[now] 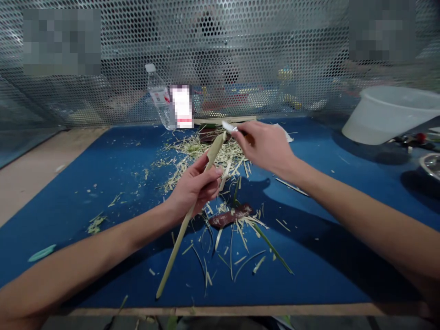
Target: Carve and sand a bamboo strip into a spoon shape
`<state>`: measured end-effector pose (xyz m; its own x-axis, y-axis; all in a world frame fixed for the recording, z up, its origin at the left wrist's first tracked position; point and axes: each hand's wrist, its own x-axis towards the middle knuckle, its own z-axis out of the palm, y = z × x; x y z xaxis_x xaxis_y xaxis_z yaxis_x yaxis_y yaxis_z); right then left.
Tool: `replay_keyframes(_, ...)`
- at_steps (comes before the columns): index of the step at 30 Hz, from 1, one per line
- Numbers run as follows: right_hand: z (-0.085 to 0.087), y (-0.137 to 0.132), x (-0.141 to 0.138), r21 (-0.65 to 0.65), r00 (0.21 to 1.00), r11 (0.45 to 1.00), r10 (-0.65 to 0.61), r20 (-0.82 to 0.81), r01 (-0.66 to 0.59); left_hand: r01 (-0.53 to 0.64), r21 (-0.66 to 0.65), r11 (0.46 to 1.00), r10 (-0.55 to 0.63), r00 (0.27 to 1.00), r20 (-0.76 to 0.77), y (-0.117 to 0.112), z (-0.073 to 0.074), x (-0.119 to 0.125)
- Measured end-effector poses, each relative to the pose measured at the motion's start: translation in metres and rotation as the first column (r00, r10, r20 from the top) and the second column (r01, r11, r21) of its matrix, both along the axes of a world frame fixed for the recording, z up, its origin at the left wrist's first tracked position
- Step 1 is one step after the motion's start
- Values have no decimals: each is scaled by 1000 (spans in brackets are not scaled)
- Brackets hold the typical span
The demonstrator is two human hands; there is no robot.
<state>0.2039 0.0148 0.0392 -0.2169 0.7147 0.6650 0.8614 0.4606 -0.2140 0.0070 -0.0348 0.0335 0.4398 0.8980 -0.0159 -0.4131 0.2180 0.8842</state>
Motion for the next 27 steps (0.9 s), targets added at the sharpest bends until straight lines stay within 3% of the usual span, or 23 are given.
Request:
replay_keyframes(2, 6, 4, 7, 22, 999, 1000, -18, -46, 19, 8, 9, 1000, -8, 1000, 0, -2, 2, 0)
replay_keyframes(5, 10, -2, 5, 34, 992, 994, 102, -76, -100, 4, 14, 1000, -4, 1000, 8, 0, 1, -1)
replay_keyframes(8, 5, -15, -8, -4, 967, 968, 249, -51, -250, 9, 21, 1000, -9, 1000, 0, 3, -1, -2)
replay_keyframes(11, -2, -26, -20, -40, 955, 954, 298, -2, -297, 4, 33, 999, -4, 1000, -10, 3, -1, -3)
replay_keyframes(19, -8, -30, -26, -10, 975, 978, 209, 75, -209, -14, -39, 999, 14, 1000, 10, 2, 1, -1)
replay_keyframes(27, -14, -9, -12, -32, 995, 995, 92, 33, -91, -33, -136, 990, 44, 996, 82, 1, -1, 2)
